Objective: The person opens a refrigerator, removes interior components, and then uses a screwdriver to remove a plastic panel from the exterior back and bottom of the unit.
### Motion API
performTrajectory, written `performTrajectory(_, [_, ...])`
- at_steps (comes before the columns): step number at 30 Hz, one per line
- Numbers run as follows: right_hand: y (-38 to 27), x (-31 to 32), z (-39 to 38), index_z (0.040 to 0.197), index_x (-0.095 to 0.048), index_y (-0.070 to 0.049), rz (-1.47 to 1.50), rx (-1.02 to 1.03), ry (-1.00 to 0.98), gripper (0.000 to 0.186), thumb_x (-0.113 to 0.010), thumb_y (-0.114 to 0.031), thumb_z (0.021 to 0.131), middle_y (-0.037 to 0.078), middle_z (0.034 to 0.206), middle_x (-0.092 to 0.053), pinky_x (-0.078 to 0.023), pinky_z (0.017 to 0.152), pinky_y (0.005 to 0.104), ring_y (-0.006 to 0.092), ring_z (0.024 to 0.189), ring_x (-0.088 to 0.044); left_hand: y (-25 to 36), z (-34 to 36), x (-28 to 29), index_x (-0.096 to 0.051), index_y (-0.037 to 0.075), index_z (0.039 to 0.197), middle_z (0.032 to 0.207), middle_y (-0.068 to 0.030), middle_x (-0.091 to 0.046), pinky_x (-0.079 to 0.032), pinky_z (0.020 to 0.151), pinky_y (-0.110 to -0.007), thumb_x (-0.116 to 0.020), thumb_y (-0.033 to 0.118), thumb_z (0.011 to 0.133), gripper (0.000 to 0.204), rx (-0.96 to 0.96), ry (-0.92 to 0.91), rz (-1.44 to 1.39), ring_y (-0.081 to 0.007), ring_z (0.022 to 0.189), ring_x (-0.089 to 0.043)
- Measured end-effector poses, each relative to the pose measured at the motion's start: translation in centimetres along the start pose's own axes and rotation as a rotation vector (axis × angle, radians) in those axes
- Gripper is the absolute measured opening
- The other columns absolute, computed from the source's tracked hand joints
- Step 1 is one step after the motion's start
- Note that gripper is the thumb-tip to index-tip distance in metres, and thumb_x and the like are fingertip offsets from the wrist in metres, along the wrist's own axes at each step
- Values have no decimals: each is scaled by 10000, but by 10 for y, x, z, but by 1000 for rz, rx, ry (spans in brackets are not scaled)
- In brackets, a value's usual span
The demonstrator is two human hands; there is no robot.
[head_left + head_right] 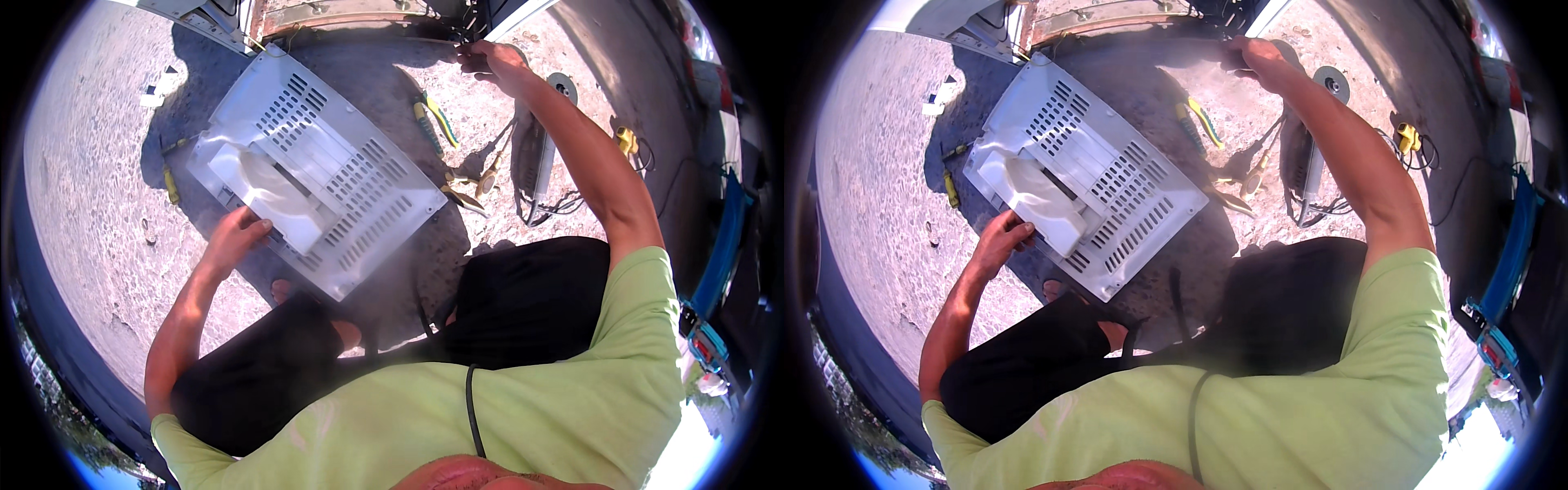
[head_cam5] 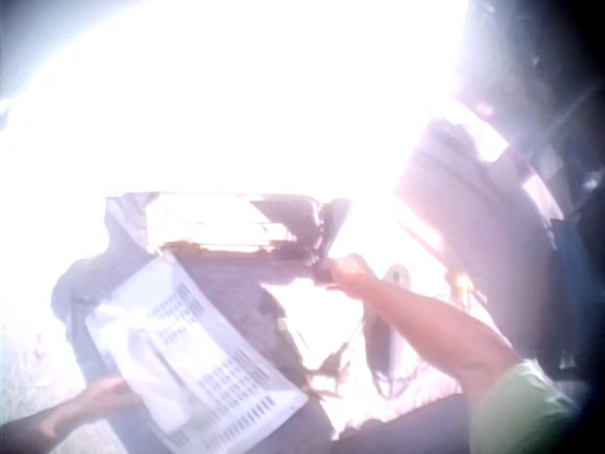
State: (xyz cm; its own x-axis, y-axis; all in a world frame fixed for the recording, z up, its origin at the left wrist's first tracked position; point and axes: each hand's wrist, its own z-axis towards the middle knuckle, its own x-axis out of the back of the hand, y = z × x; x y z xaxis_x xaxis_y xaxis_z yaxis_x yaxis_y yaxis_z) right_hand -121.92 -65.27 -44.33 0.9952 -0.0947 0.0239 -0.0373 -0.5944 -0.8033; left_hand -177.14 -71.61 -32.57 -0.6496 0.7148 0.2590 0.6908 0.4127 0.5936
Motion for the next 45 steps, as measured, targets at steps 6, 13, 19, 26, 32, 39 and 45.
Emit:
performTrajectory(6, [-5,-36,33,1154,-690,-108,-327,204,24,313,-521,-312,986,1,1033,-737,-482,828,281,112,941,-686,3,5,0,-638,-4,1138,951,-64,-663,-472,763,-311,-603,213,931,302,2,-16,8,-151,832,-605])
performTrajectory(13, [5,-46,91,1166,-688,-118,-428,663,-8,312,-542,-320,978,0,1075,-726,-465,882,311,125,1016,-660,-7,6,-1,-643,12,1123,904,-45,-658,-465,721,-300,-584,213,943,276,2,-10,-69,-142,794,-597])
performTrajectory(19, [20,-42,81,1221,-670,-117,-387,677,3,363,-534,-358,986,15,1113,-711,-486,879,334,145,1042,-650,4,4,-6,-638,7,1157,935,-60,-671,-472,733,-303,-587,218,936,310,38,13,-134,-150,810,-608])
performTrajectory(26, [10,-37,-11,1378,-538,-45,-4,118,264,497,-494,-362,998,46,1018,-742,-493,848,314,142,957,-665,14,3,1,-592,6,1247,1024,-94,-663,-482,785,-336,-621,252,899,427,65,-26,2,-187,886,-611])
performTrajectory(32, [19,-32,-2,1489,-413,-95,-231,176,277,627,-621,-227,912,62,1078,-704,-506,789,288,126,910,-652,22,4,5,-568,8,1302,1093,-108,-657,-480,826,-345,-640,254,873,499,100,-52,31,-201,942,-608])
performTrajectory(39, [13,-26,13,1576,-232,-186,38,151,29,768,-635,-216,923,22,1118,-675,-509,770,303,135,919,-662,17,3,0,-606,4,1214,973,-85,-665,-484,749,-328,-618,275,885,426,35,-13,20,-180,851,-622])
performTrajectory(45, [4,-31,13,1580,-215,-199,-32,62,31,777,-633,-204,926,18,1179,-681,-516,771,296,127,958,-665,14,8,0,-608,1,1204,985,-83,-664,-490,751,-322,-598,265,899,403,53,-61,25,-178,850,-620])
